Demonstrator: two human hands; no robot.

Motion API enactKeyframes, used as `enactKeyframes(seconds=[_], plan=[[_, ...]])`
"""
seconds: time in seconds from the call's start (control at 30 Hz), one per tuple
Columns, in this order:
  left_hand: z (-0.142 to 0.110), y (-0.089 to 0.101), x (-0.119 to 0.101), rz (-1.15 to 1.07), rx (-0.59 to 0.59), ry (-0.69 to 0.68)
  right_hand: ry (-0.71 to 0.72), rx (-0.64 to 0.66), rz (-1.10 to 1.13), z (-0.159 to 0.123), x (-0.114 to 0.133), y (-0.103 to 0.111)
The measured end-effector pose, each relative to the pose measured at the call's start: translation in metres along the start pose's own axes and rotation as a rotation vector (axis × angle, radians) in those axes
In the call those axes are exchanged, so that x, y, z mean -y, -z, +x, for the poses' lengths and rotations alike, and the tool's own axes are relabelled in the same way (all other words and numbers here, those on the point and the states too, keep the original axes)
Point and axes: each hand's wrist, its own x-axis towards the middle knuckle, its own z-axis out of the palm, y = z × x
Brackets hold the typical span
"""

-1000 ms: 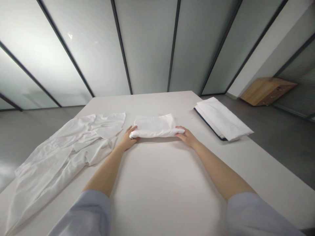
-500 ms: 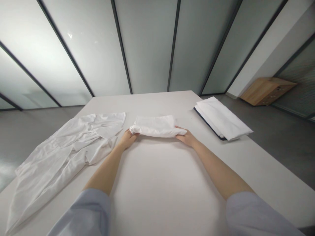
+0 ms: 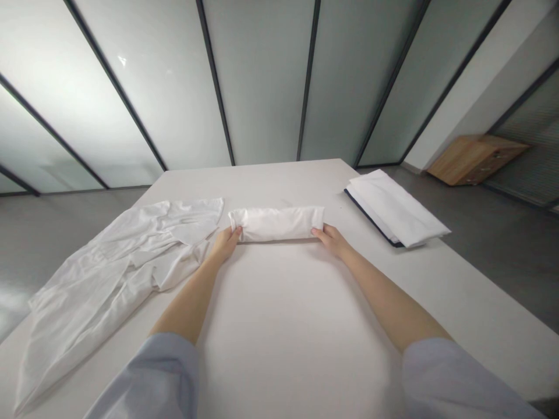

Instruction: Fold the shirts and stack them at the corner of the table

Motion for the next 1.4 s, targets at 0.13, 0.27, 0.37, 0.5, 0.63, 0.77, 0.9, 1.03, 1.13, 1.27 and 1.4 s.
enactKeyframes(seconds=[0.13,0.27,0.37,0.5,0.63,0.77,0.9,1.03,1.13,1.27,1.4], plan=[[0.001,-0.001,-0.002,-0.009,-0.037,0.052,0.019,-0.077,-0.056,-0.001,0.005,-0.004],[0.001,-0.003,-0.005,0.041,-0.072,0.092,-0.034,-0.130,-0.182,-0.001,0.006,-0.008],[-0.001,-0.003,-0.007,0.112,-0.091,0.122,-0.073,-0.141,-0.278,0.001,0.003,-0.009],[-0.001,-0.002,-0.009,0.224,-0.092,0.152,-0.142,-0.122,-0.445,0.005,0.003,-0.011],[0.002,-0.003,-0.012,0.304,-0.103,0.184,-0.227,-0.103,-0.638,0.008,0.007,-0.014],[0.004,-0.005,-0.013,0.344,-0.131,0.193,-0.263,-0.095,-0.721,0.007,0.009,-0.016],[0.004,-0.006,-0.010,0.322,-0.181,0.196,-0.244,-0.101,-0.708,0.007,0.008,-0.015],[0.003,-0.007,-0.005,0.199,-0.189,0.167,-0.232,-0.108,-0.668,0.007,0.008,-0.014],[0.004,-0.009,0.002,0.046,-0.213,0.115,-0.190,-0.147,-0.603,0.006,0.007,-0.014],[0.006,-0.006,0.009,-0.167,-0.197,-0.025,-0.107,-0.150,-0.476,0.004,0.006,-0.012],[0.003,0.001,0.009,-0.218,-0.067,-0.062,-0.069,-0.133,-0.339,0.001,0.004,-0.009]])
